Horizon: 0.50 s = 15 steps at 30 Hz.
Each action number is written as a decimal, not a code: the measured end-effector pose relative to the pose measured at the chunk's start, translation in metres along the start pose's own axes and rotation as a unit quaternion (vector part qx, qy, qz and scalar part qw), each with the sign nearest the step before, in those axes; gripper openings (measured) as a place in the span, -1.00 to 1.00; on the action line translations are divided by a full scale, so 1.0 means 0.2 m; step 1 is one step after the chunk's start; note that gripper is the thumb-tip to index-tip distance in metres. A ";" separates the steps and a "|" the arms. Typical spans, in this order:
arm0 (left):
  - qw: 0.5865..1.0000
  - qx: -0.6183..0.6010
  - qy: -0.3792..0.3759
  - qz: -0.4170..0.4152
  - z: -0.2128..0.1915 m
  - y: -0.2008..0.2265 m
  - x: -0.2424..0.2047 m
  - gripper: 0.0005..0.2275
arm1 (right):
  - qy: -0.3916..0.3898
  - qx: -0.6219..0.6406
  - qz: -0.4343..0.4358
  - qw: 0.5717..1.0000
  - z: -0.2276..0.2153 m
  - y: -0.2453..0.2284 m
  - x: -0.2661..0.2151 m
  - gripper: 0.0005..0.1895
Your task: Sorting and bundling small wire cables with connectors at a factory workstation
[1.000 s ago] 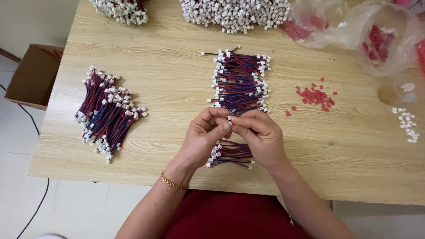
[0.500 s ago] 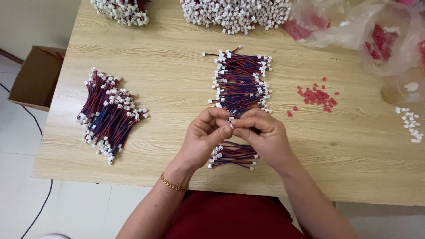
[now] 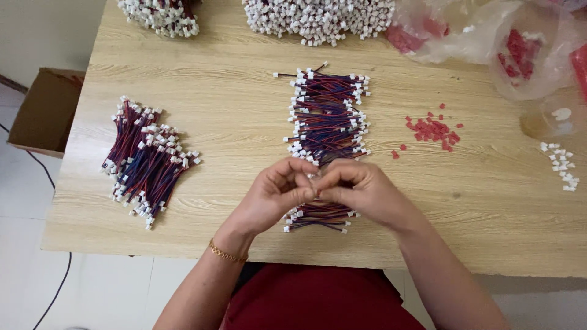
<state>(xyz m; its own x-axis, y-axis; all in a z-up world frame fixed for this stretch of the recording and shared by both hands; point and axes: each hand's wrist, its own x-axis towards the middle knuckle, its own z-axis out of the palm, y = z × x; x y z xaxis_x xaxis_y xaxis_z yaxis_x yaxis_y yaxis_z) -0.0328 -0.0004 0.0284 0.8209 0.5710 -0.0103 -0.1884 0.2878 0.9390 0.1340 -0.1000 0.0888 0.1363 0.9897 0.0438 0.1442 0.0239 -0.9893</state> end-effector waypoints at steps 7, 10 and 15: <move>0.996 0.067 -0.014 -0.064 -0.05 -0.07 -0.11 -0.74 | 0.012 -0.031 0.031 0.999 0.12 0.28 -0.09 -0.90; 0.967 0.213 -0.047 -0.131 -0.04 0.07 -0.09 -0.74 | 0.024 -0.069 0.026 0.997 0.16 0.40 -0.09 -0.89; 0.870 0.489 0.016 -0.060 -0.19 0.04 0.09 -0.82 | 0.041 -0.141 0.039 0.988 0.11 0.31 -0.09 -0.89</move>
<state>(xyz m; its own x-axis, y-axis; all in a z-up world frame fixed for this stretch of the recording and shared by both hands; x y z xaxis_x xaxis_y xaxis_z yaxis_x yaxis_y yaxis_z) -0.0394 0.0407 0.0229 0.7847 0.6077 -0.1225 0.4586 -0.4362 0.7742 0.1184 -0.1127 0.0229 0.2352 0.9719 -0.0092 0.3954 -0.1043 -0.9125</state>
